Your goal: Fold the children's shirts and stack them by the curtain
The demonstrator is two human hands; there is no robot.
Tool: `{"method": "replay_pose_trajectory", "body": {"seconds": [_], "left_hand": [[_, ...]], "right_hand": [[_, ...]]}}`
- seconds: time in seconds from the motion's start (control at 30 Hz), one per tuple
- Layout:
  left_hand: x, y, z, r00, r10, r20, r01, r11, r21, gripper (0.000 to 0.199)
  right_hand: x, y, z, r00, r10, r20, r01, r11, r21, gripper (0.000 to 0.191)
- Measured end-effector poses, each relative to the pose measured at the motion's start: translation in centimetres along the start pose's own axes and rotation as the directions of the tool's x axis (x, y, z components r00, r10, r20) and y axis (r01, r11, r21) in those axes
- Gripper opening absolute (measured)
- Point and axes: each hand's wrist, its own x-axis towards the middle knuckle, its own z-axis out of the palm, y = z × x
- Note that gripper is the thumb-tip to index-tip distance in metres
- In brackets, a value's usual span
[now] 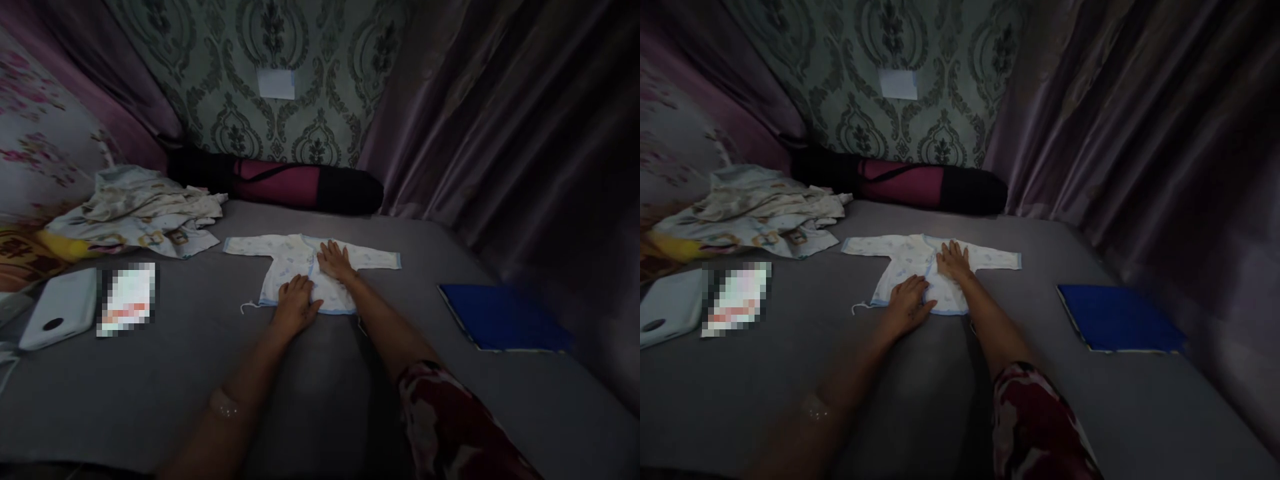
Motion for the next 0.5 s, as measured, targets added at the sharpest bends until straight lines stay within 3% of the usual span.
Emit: {"method": "replay_pose_trajectory", "body": {"seconds": [0.07,0.17,0.37,0.5], "left_hand": [[-0.2,-0.5,0.1,0.999,0.004,-0.046,-0.005,1.0,-0.027,0.043],[-0.3,-1.1,-0.1,0.985,-0.01,-0.17,-0.001,0.998,-0.067,0.04],[0.0,-1.9,-1.1,0.952,-0.091,-0.292,0.06,0.992,-0.114,0.03],[0.1,-2.9,-1.5,0.935,-0.191,-0.298,0.15,0.976,-0.156,0.03]], "right_hand": [[-0.3,1.1,-1.4,0.997,-0.041,0.06,0.031,0.986,0.162,0.061],[-2.4,2.6,-2.8,1.0,-0.017,0.007,0.015,0.975,0.222,0.066],[-9.3,2.2,-0.4,0.996,-0.09,0.026,0.092,0.994,-0.063,0.066],[-10.6,1.2,0.9,0.994,-0.106,-0.014,0.102,0.979,-0.175,0.063]]}}
